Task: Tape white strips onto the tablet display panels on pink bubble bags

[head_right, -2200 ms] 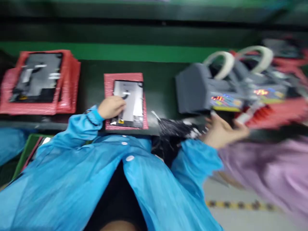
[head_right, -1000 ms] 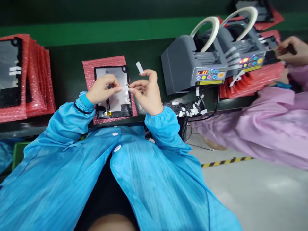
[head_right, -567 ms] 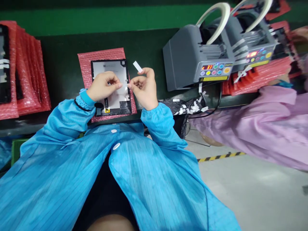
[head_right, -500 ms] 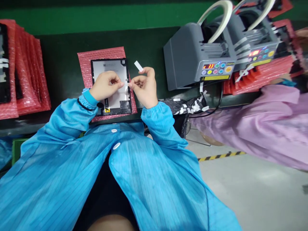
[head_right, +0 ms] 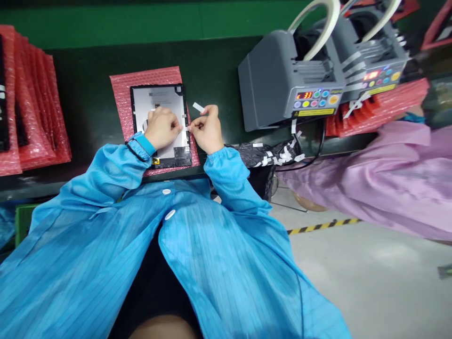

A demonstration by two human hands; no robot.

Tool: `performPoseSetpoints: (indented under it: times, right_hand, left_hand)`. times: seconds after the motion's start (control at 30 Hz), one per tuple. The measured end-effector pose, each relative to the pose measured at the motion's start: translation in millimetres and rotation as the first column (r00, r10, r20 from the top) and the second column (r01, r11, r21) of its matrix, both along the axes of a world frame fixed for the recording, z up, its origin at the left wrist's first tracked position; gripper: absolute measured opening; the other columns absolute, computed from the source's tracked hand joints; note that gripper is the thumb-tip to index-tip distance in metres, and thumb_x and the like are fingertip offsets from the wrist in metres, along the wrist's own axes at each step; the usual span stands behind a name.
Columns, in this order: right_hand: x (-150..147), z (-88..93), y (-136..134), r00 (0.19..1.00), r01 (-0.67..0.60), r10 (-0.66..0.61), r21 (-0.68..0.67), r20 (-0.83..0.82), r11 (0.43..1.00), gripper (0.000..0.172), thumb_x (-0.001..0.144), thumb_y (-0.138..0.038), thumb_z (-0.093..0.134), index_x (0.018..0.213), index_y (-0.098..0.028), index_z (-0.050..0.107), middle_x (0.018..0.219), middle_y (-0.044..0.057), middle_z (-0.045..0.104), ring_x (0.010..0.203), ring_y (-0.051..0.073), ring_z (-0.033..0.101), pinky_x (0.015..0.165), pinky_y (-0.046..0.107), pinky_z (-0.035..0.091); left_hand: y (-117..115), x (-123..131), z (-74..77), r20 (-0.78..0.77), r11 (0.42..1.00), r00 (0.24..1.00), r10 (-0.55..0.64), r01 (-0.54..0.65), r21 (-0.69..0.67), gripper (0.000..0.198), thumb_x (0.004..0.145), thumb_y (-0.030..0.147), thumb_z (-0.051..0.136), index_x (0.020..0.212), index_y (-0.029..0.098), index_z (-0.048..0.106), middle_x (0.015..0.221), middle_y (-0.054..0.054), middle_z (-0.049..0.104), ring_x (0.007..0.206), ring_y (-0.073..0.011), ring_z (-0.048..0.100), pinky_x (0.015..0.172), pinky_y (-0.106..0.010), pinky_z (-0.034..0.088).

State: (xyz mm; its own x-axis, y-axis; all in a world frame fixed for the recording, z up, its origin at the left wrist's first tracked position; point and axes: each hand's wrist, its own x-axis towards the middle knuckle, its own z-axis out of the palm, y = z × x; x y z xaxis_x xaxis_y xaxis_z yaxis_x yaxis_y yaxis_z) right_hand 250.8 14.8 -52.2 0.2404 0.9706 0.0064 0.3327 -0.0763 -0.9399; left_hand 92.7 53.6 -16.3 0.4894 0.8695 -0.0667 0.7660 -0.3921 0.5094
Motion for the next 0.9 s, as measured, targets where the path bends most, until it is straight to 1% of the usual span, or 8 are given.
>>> performPoseSetpoints:
  times: [0.17, 0.33, 0.43, 0.57, 0.63, 0.7, 0.8, 0.9]
  right_hand:
    - [2, 4.0, 1, 0.993, -0.055, 0.06, -0.051, 0.103, 0.997, 0.051, 0.065, -0.011, 0.067, 0.094, -0.028, 0.029, 0.062, -0.012, 0.061, 0.057, 0.015, 0.059, 0.067, 0.034, 0.049]
    - [5, 8.8, 8, 0.978, -0.047, 0.074, -0.141, 0.197, 0.989, 0.055, 0.064, -0.008, 0.075, 0.091, -0.027, 0.031, 0.058, -0.009, 0.059, 0.063, 0.018, 0.062, 0.077, 0.041, 0.054]
    - [16, 5.6, 14, 0.966, -0.104, 0.134, -0.141, 0.222, 0.985, 0.055, 0.065, -0.024, 0.084, 0.092, -0.027, 0.037, 0.057, -0.008, 0.055, 0.065, 0.02, 0.063, 0.079, 0.043, 0.055]
    - [40, 0.1, 20, 0.95, -0.196, 0.216, -0.106, 0.226, 0.975, 0.057, 0.061, -0.048, 0.088, 0.088, -0.026, 0.044, 0.061, -0.007, 0.05, 0.068, 0.019, 0.061, 0.075, 0.042, 0.056]
    - [48, 1.3, 21, 0.954, -0.226, 0.241, -0.1, 0.178, 0.969, 0.056, 0.062, -0.056, 0.085, 0.086, -0.026, 0.044, 0.062, -0.006, 0.047, 0.067, 0.017, 0.058, 0.071, 0.039, 0.055]
    - [50, 5.6, 20, 0.96, -0.264, 0.269, -0.069, 0.082, 0.962, 0.055, 0.068, -0.065, 0.078, 0.085, -0.026, 0.043, 0.062, -0.006, 0.042, 0.063, 0.015, 0.053, 0.065, 0.036, 0.053]
    - [40, 16.0, 15, 0.937, -0.35, 0.349, -0.034, -0.037, 0.936, 0.058, 0.072, -0.08, 0.062, 0.082, -0.026, 0.043, 0.059, -0.006, 0.035, 0.055, 0.012, 0.043, 0.055, 0.031, 0.046]
    - [25, 26.1, 8, 0.899, -0.434, 0.43, -0.029, -0.082, 0.901, 0.062, 0.071, -0.087, 0.054, 0.08, -0.026, 0.044, 0.057, -0.006, 0.035, 0.052, 0.011, 0.038, 0.052, 0.028, 0.042]
  left_hand:
    - [3, -2, -16.5, 0.119, 0.999, 0.993, -0.012, 0.006, 0.05, 0.018, 0.084, 0.025, 0.066, 0.068, 0.017, 0.061, 0.095, -0.013, 0.065, 0.113, -0.0369, 0.053, 0.1, -0.055, 0.038]
    - [4, 0, -20.0, 0.143, 0.998, 0.99, -0.012, 0.003, 0.059, 0.019, 0.083, 0.024, 0.066, 0.067, 0.018, 0.059, 0.093, -0.013, 0.064, 0.113, -0.0377, 0.052, 0.101, -0.057, 0.036]
    - [4, 1, -19.0, 0.126, 0.998, 0.992, 0.003, -0.01, 0.057, 0.018, 0.082, 0.026, 0.068, 0.069, 0.018, 0.059, 0.098, -0.014, 0.064, 0.117, -0.0401, 0.05, 0.101, -0.058, 0.035]
    - [8, -4, -20.1, 0.111, 0.996, 0.993, 0.048, -0.056, 0.07, 0.023, 0.077, 0.034, 0.076, 0.075, 0.018, 0.06, 0.104, -0.016, 0.063, 0.12, -0.0422, 0.048, 0.102, -0.058, 0.035]
    - [14, -10, -20.8, 0.139, 0.993, 0.988, 0.071, -0.083, 0.08, 0.023, 0.079, 0.037, 0.075, 0.078, 0.019, 0.061, 0.105, -0.014, 0.062, 0.12, -0.0404, 0.049, 0.101, -0.057, 0.037]
    - [21, -16, -20.3, 0.198, 0.993, 0.977, 0.08, -0.096, 0.075, 0.021, 0.085, 0.041, 0.068, 0.083, 0.021, 0.063, 0.103, -0.013, 0.062, 0.119, -0.0374, 0.051, 0.099, -0.055, 0.039]
    - [32, -21, -16.2, 0.28, 0.998, 0.96, 0.023, -0.036, 0.042, 0.024, 0.092, 0.047, 0.058, 0.086, 0.025, 0.065, 0.096, -0.009, 0.064, 0.111, -0.0321, 0.057, 0.094, -0.05, 0.043]
    - [39, -19, -12.5, 0.318, 0.998, 0.946, -0.067, 0.058, 0.037, 0.026, 0.091, 0.049, 0.059, 0.081, 0.026, 0.066, 0.088, -0.007, 0.066, 0.1, -0.0278, 0.061, 0.091, -0.046, 0.045]
